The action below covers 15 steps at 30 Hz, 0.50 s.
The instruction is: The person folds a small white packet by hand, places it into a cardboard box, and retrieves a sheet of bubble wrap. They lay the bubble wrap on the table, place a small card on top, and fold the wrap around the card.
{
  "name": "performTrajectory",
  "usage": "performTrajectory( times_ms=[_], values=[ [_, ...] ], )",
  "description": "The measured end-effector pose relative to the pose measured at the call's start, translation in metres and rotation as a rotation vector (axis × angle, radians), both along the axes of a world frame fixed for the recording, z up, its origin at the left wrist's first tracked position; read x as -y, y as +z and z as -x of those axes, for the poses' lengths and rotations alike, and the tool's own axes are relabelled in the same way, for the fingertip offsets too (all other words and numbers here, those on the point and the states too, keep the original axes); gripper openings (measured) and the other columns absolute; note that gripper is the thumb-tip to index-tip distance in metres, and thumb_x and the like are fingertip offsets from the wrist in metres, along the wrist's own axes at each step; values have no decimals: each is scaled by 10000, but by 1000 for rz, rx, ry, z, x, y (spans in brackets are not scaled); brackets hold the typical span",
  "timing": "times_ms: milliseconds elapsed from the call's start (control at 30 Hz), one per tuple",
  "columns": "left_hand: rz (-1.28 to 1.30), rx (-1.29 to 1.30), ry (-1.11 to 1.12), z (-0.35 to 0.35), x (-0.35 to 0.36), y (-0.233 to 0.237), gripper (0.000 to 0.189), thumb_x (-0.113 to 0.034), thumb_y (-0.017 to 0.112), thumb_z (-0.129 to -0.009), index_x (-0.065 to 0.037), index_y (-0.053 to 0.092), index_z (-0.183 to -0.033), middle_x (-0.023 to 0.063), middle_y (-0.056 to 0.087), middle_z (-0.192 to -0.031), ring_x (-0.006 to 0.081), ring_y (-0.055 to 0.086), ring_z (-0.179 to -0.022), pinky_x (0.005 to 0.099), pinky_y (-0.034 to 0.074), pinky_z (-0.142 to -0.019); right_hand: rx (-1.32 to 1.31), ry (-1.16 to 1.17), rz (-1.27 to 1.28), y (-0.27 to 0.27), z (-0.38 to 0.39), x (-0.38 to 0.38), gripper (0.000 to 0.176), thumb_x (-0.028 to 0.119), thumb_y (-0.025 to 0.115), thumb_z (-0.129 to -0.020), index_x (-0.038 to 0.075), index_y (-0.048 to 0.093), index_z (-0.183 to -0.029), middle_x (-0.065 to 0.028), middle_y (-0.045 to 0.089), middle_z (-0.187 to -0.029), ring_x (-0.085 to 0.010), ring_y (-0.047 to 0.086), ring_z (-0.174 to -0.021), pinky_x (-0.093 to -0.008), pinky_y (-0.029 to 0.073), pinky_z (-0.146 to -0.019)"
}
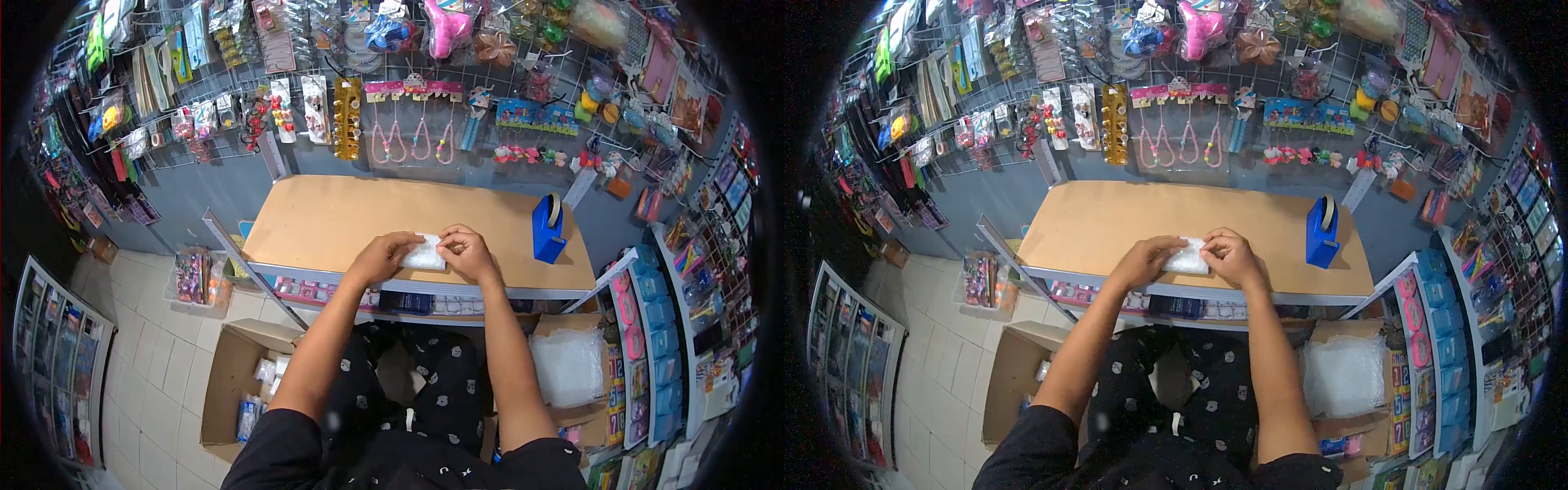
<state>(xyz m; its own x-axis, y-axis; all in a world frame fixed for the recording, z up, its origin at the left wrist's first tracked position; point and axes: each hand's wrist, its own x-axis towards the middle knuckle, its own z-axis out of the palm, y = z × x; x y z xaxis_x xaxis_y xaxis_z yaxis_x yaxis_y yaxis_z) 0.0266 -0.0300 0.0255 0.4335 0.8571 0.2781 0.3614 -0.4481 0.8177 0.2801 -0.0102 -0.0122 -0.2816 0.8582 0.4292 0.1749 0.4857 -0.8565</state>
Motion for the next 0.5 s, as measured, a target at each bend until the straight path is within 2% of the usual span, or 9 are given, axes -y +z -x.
performTrajectory(
  times_ms=[67,167,267,467,500],
  values=[
    [-171,17,-64,2,-10,-20,243,-105,623,-1040,-8,724,-1238,153,744,-1256,266,695,-1195,368,525,-1038,38,-15,-28,-3,-2,-3,48,-35,768,-887,-49,760,-932,-95,654,-1169,-123,684,-927,-252,582,-757],
    [-131,78,-78,3,-12,-27,265,-108,644,-1020,-2,717,-1251,161,713,-1321,274,684,-1205,356,541,-987,2,-6,-23,-3,-2,-2,51,-39,774,-877,-45,764,-926,-90,659,-1159,-123,685,-924,-253,583,-770],
    [-153,-15,-84,5,-4,-16,290,-125,660,-1008,3,711,-1264,163,687,-1369,278,661,-1240,356,541,-970,-20,-7,0,-7,-2,-4,73,-3,784,-870,-47,758,-923,-100,668,-1155,-138,699,-918,-274,596,-753],
    [-24,8,-38,1,2,-7,302,-177,695,-1005,-8,725,-1254,163,694,-1356,278,633,-1293,384,513,-1035,35,-38,-33,3,-1,5,91,14,773,-891,-53,758,-950,-104,667,-1156,-152,703,-947,-282,593,-799],
    [-136,-26,-54,2,-5,-16,299,-189,703,-1004,-20,735,-1248,167,697,-1352,289,610,-1330,394,493,-1075,-13,-29,-14,1,-1,4,111,29,772,-904,-59,755,-968,-108,668,-1157,-165,709,-964,-293,595,-830]
  ],
)
